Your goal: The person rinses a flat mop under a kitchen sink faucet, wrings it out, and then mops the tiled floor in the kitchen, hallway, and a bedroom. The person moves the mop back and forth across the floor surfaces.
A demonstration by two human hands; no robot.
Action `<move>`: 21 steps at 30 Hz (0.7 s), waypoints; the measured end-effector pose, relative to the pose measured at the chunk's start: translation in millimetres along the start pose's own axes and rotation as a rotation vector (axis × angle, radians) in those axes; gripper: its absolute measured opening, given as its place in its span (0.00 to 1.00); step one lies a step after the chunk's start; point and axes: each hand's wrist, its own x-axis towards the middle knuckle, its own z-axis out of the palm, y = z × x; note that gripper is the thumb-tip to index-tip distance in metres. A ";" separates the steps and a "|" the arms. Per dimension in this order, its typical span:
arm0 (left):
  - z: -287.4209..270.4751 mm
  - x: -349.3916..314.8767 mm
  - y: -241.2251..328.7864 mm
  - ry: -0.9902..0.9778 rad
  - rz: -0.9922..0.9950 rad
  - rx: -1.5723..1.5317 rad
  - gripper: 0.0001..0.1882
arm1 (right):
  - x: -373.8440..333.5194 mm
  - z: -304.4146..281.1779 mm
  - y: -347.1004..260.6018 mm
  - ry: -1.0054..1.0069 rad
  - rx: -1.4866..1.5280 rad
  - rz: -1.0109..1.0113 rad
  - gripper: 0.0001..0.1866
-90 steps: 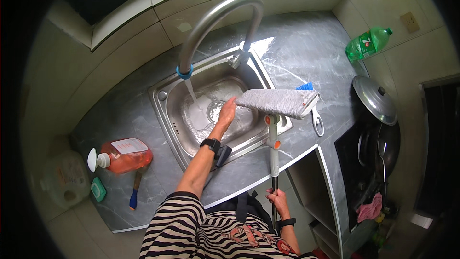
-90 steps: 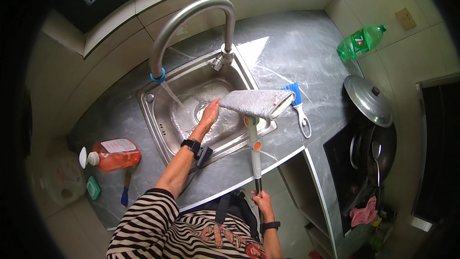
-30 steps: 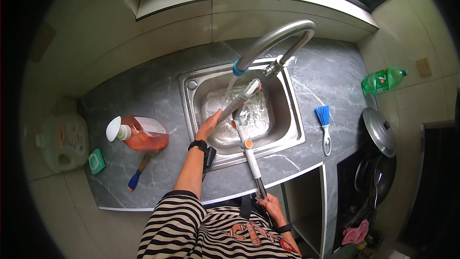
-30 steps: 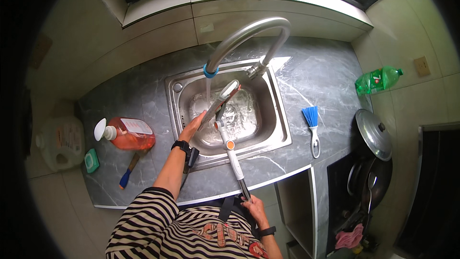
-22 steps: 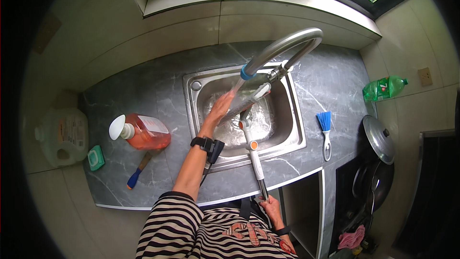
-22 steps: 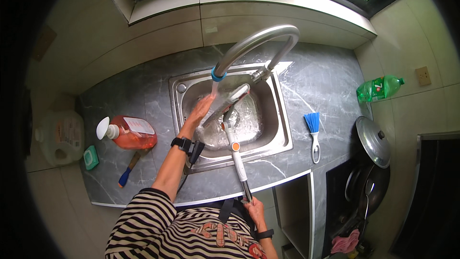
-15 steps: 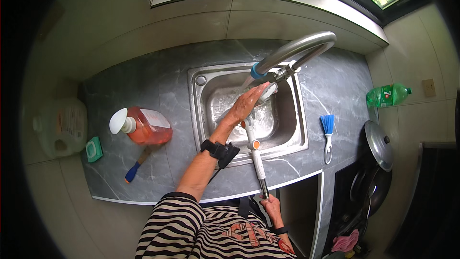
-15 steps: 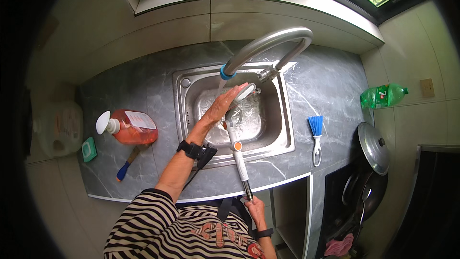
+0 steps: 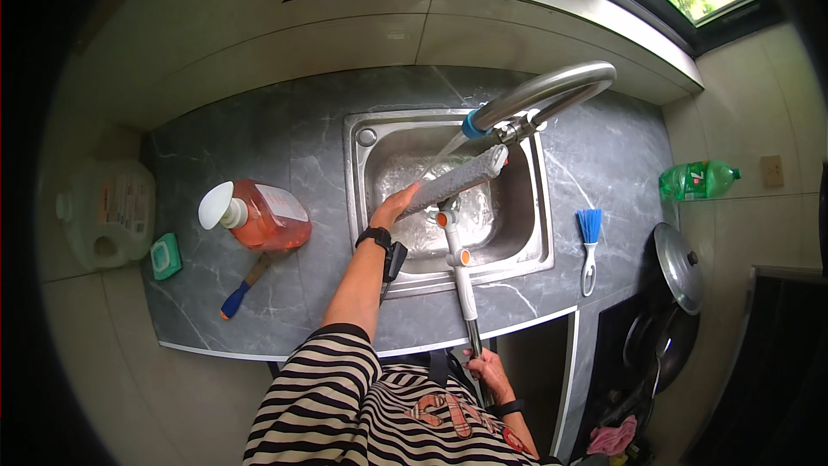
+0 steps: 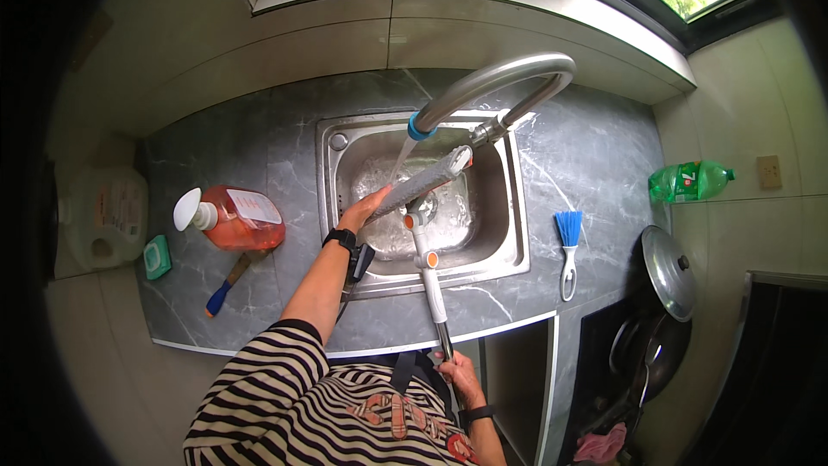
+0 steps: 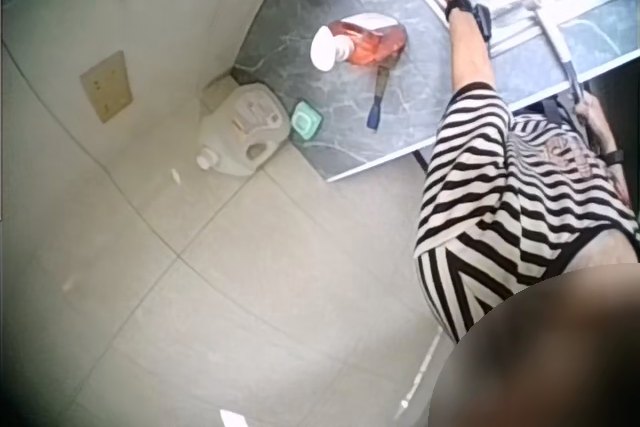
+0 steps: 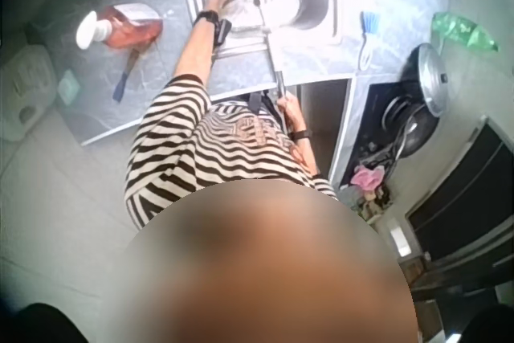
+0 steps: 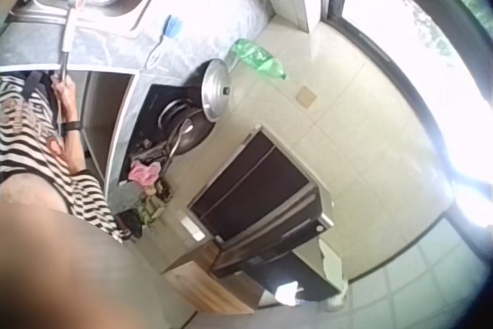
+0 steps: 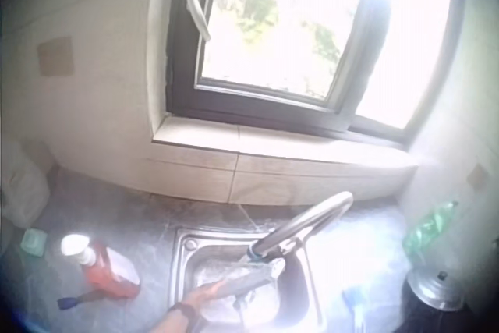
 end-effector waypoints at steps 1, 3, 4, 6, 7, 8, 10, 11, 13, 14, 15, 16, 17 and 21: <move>-9.3 11.7 -25.7 0.042 0.056 -0.005 0.40 | -0.8 2.4 -3.5 -0.013 -0.013 -0.007 0.18; -1.2 20.1 -29.6 0.082 -0.045 0.019 0.38 | 1.4 -4.3 0.6 -0.015 -0.047 -0.007 0.18; 9.3 10.6 -4.7 0.087 -0.198 0.054 0.35 | 0.8 -8.5 4.8 -0.011 -0.005 0.018 0.18; 9.7 2.3 11.0 0.172 -0.303 0.169 0.30 | -1.7 -9.7 6.0 -0.042 0.053 0.058 0.18; 8.2 3.7 10.1 0.232 -0.257 0.251 0.28 | -2.2 -8.7 5.7 -0.048 0.064 0.077 0.18; 7.0 4.3 8.5 0.290 -0.211 0.334 0.26 | -1.1 -7.4 7.7 -0.053 0.076 0.083 0.18; 6.8 11.6 -1.8 0.389 -0.026 0.331 0.24 | 3.3 -7.7 12.5 -0.062 0.095 0.094 0.18; 5.9 14.6 -6.4 0.441 0.067 0.330 0.22 | 4.9 -6.7 14.6 -0.045 0.087 0.091 0.17; 21.5 12.8 10.6 0.451 0.158 0.342 0.22 | 7.5 -3.9 23.1 0.016 0.099 0.082 0.17; 29.2 9.2 22.7 0.453 0.205 0.348 0.22 | 8.4 -3.4 27.8 0.040 0.096 0.071 0.17; 31.3 8.4 31.7 0.463 0.219 0.430 0.22 | 9.1 -1.1 28.1 0.060 0.087 0.055 0.17; 32.7 8.3 41.4 0.473 0.233 0.512 0.22 | 9.6 0.3 27.9 0.080 0.078 0.040 0.17; 34.9 8.5 51.3 0.482 0.247 0.595 0.21 | 9.4 0.2 27.2 0.088 0.068 0.039 0.17; 65.2 -18.0 113.9 0.282 0.637 0.283 0.20 | 3.9 2.8 26.1 0.117 0.054 0.004 0.17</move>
